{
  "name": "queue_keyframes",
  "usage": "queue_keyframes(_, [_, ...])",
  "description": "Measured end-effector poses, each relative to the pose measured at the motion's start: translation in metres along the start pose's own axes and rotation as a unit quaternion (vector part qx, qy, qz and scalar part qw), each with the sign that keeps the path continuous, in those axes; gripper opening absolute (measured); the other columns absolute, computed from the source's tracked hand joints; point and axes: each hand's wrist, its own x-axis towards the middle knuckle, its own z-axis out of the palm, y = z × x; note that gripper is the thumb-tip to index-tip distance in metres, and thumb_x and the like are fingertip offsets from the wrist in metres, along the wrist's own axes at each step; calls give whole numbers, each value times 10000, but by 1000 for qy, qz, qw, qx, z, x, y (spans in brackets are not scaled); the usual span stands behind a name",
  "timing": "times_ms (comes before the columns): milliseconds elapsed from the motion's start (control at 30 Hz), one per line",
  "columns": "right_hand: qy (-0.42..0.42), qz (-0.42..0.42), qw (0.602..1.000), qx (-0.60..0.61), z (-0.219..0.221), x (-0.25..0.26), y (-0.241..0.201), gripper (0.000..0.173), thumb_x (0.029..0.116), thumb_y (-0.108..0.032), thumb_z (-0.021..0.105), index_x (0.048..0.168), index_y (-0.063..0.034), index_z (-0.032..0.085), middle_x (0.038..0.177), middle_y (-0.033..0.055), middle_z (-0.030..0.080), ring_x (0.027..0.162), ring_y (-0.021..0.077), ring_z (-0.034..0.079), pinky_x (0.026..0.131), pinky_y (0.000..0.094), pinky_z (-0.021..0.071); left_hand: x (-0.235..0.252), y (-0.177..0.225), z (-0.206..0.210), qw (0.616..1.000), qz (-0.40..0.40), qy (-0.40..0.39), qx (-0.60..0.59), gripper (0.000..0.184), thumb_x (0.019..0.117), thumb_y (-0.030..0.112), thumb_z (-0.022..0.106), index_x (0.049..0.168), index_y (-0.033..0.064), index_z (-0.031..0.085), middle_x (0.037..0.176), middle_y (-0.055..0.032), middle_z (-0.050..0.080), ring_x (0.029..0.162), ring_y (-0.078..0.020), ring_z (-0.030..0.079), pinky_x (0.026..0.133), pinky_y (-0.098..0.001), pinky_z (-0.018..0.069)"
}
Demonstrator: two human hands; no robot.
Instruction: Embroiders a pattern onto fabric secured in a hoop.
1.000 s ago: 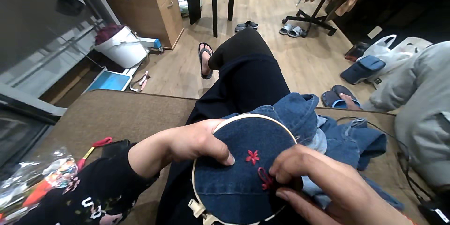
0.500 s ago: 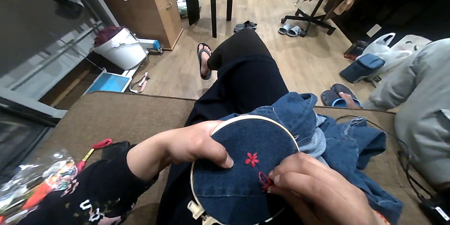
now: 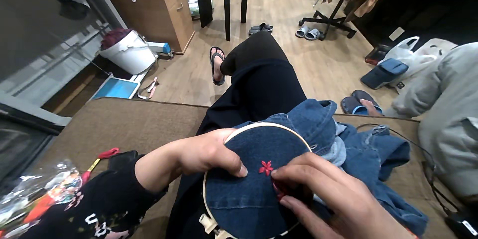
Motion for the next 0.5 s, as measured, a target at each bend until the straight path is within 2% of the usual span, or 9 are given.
queue_keyframes(167, [-31,40,998,37,-8,15,-8,244,1031,-293,618,1069,-62,683,907,48,653,770,69,618,662,195,526,2,1,-1,1000,7,-12,1,304,824,26,629,1075,186,693,924,49,761,822,-10,716,733,-211,611])
queue_keyframes(233, [-32,49,998,24,-7,22,-11,224,1038,-283,599,1015,-74,677,856,29,638,723,63,605,628,196,516,2,3,0,1000,8,-14,10,316,819,26,622,1084,187,682,927,58,754,828,-7,711,738,-209,608])
queue_keyframes(300, [-35,51,998,0,-4,28,-15,207,1040,-270,578,965,-96,661,822,8,602,716,74,583,615,211,493,2,4,0,1000,9,-16,18,318,822,27,616,1092,186,672,928,65,749,830,-2,707,741,-206,605])
queue_keyframes(433, [-16,26,996,-81,5,36,-25,169,1023,-203,542,904,-120,630,781,0,586,743,132,593,633,263,483,1,6,2,999,9,-11,29,289,818,22,595,1034,194,679,874,82,743,783,16,696,714,-189,596])
queue_keyframes(500, [6,18,996,-89,10,38,-24,188,1035,-218,531,897,-127,622,766,-13,582,723,113,587,628,250,478,1,7,2,999,7,-11,30,287,816,22,594,1035,189,677,871,78,741,781,12,695,712,-192,595])
